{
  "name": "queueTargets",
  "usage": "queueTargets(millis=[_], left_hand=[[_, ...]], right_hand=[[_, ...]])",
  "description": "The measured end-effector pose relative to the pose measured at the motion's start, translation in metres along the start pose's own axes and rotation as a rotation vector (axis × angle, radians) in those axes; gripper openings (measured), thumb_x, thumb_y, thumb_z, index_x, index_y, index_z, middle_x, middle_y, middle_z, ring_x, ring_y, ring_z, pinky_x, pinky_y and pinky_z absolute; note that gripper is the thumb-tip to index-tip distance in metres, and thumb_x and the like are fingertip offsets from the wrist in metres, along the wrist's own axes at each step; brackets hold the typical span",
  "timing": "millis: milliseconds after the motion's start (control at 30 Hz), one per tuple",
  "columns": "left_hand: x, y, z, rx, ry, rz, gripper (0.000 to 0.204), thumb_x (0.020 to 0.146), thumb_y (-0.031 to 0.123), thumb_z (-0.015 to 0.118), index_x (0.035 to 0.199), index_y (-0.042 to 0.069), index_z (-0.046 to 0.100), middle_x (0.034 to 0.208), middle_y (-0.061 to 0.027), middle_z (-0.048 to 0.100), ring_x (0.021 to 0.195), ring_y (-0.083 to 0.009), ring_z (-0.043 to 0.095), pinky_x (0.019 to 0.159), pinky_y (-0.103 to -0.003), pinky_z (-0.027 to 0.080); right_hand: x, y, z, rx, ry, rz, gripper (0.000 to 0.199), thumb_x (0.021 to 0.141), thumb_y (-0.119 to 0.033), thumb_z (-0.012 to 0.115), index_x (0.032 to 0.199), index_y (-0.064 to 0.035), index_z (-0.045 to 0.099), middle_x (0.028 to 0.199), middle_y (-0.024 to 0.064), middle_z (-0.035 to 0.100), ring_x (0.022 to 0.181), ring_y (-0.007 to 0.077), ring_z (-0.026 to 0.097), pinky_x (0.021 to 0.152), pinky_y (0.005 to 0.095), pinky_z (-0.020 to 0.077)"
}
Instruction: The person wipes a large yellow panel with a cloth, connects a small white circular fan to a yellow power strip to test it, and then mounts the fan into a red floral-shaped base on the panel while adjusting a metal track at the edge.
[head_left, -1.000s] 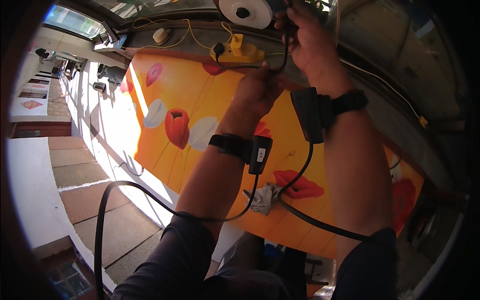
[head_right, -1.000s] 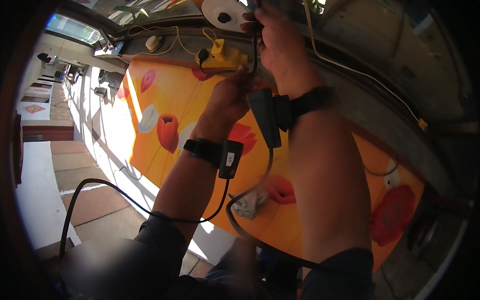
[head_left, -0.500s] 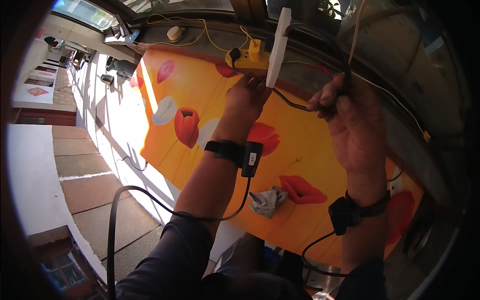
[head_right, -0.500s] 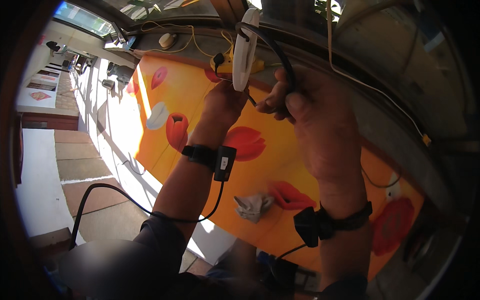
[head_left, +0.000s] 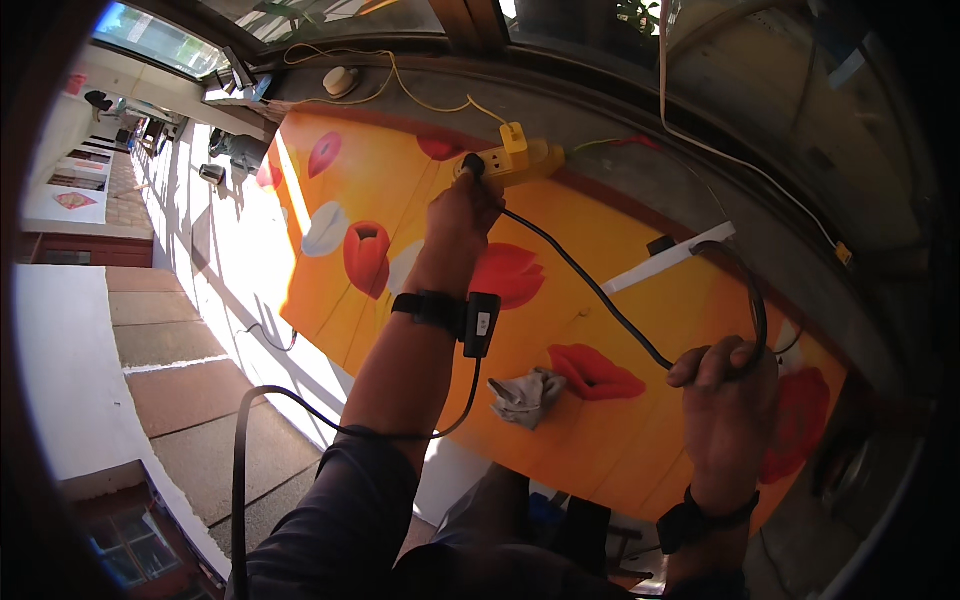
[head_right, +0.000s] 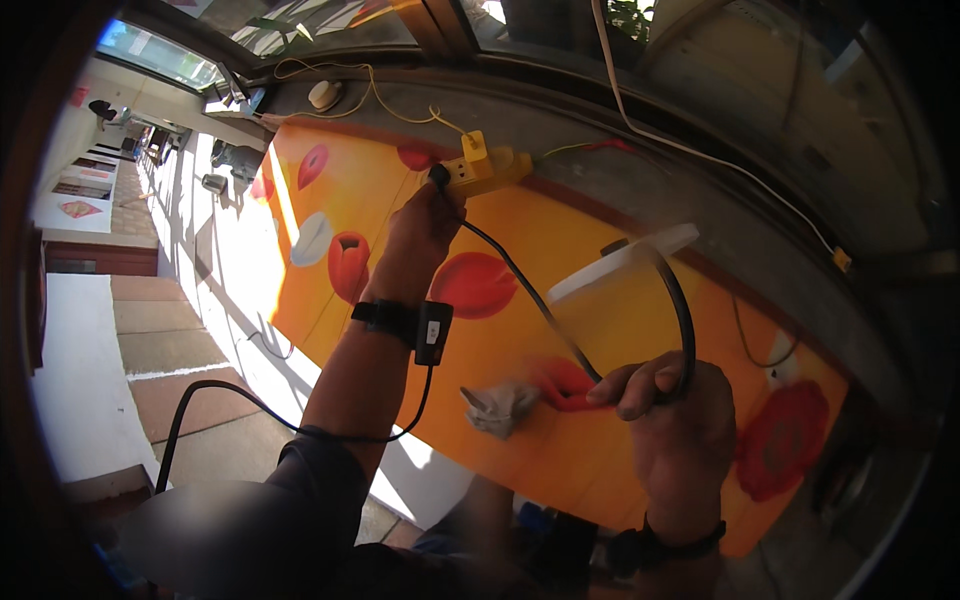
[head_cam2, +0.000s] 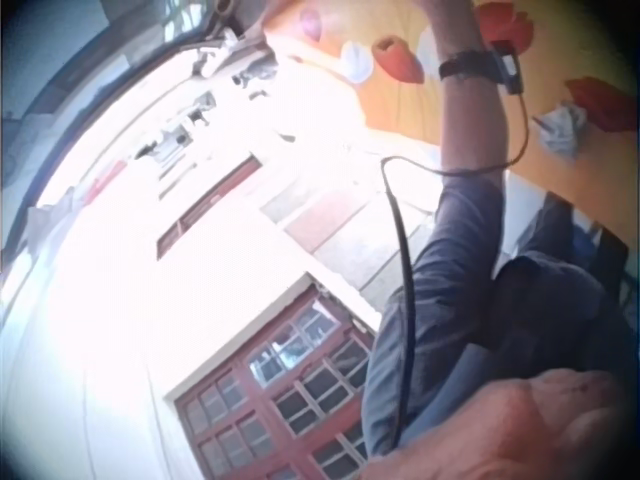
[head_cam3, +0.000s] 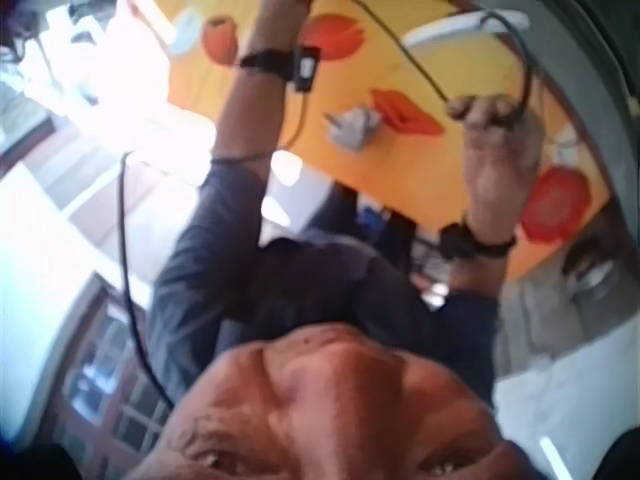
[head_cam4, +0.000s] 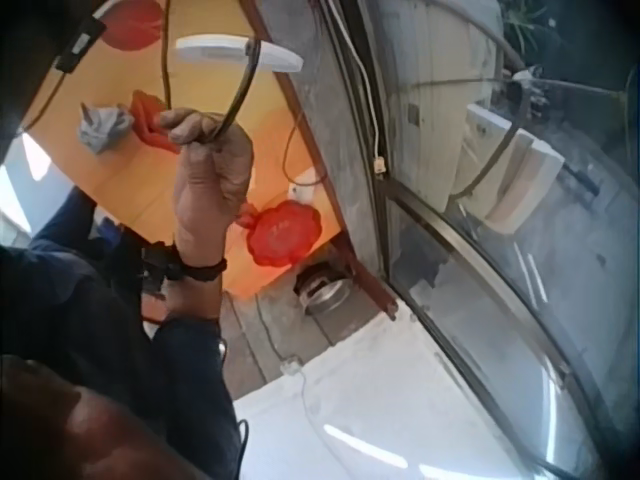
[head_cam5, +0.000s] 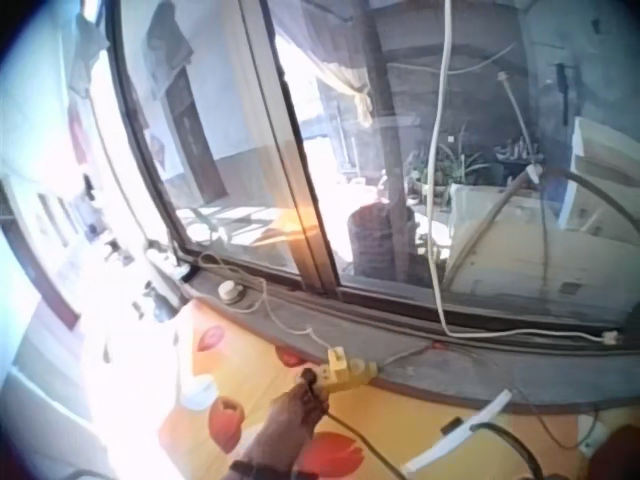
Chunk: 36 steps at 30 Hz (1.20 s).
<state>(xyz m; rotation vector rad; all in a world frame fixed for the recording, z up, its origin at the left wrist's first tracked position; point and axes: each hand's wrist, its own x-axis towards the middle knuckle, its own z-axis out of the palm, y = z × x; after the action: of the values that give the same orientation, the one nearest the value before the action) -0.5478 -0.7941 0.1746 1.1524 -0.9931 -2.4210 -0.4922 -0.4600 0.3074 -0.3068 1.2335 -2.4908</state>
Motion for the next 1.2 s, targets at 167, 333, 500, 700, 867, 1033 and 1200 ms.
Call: queueTargets(millis=[167,333,500,700,867,1033,1200], left_hand=[[-0.010,-0.020,0.000,-0.001,0.039,-0.011,0.023,0.102,0.022,0.055,0.111,0.000,0.055,0.086,-0.0092,0.063,0.076,-0.0201,0.065,0.067,-0.031,0.057],[-0.018,-0.035,-0.019,0.018,-0.011,-0.101,0.023,0.100,0.026,0.059,0.110,0.005,0.054,0.081,-0.0042,0.058,0.074,-0.0167,0.062,0.061,-0.029,0.055],[-0.026,-0.066,-0.011,0.115,-0.112,-0.116,0.019,0.101,0.029,0.057,0.113,0.014,0.056,0.073,0.0033,0.048,0.060,-0.0089,0.049,0.053,-0.024,0.045],[-0.057,-0.095,0.033,0.148,-0.028,-0.155,0.020,0.101,0.029,0.057,0.116,0.016,0.057,0.078,0.0058,0.049,0.071,-0.0070,0.049,0.074,-0.031,0.049],[-0.072,-0.123,0.054,0.246,0.021,-0.144,0.034,0.100,0.028,0.058,0.132,0.016,0.054,0.094,0.0032,0.051,0.087,-0.0111,0.052,0.090,-0.039,0.048],[-0.074,-0.170,0.059,0.172,-0.014,-0.191,0.024,0.102,0.022,0.055,0.122,0.010,0.057,0.095,-0.0001,0.054,0.087,-0.0146,0.057,0.080,-0.030,0.051],[-0.068,-0.203,0.036,0.242,-0.103,-0.177,0.046,0.097,0.011,0.061,0.140,0.007,0.045,0.114,-0.0041,0.059,0.091,-0.0147,0.057,0.080,-0.033,0.051]], right_hand=[[-0.024,-0.009,-0.003,0.028,0.041,-0.026,0.016,0.093,-0.007,0.059,0.109,-0.0055,0.059,0.094,0.0108,0.062,0.090,0.0291,0.064,0.080,0.0481,0.0553],[-0.050,-0.012,-0.019,0.073,0.076,-0.044,0.018,0.092,-0.003,0.057,0.110,-0.0063,0.059,0.099,0.0111,0.062,0.089,0.0257,0.064,0.079,0.0487,0.0562],[-0.067,-0.021,-0.025,0.081,0.073,-0.048,0.025,0.093,-0.011,0.062,0.117,-0.0067,0.056,0.091,0.0083,0.058,0.083,0.0262,0.065,0.073,0.0400,0.0584],[-0.078,-0.041,-0.040,0.114,0.182,-0.170,0.037,0.089,-0.019,0.070,0.122,-0.0096,0.055,0.091,0.0068,0.057,0.085,0.0290,0.064,0.073,0.0393,0.0554],[-0.083,-0.069,-0.066,0.159,0.186,-0.131,0.035,0.090,-0.010,0.066,0.123,-0.0112,0.055,0.094,0.0069,0.057,0.091,0.0280,0.063,0.078,0.0422,0.0537],[-0.086,-0.063,-0.074,0.219,0.179,-0.150,0.030,0.092,-0.002,0.058,0.121,-0.0065,0.054,0.097,0.0097,0.061,0.097,0.0274,0.064,0.091,0.0516,0.0541],[-0.098,-0.060,-0.083,0.309,0.184,-0.140,0.028,0.092,0.000,0.058,0.119,-0.0035,0.054,0.100,0.0123,0.063,0.099,0.0291,0.066,0.095,0.0553,0.0517]])
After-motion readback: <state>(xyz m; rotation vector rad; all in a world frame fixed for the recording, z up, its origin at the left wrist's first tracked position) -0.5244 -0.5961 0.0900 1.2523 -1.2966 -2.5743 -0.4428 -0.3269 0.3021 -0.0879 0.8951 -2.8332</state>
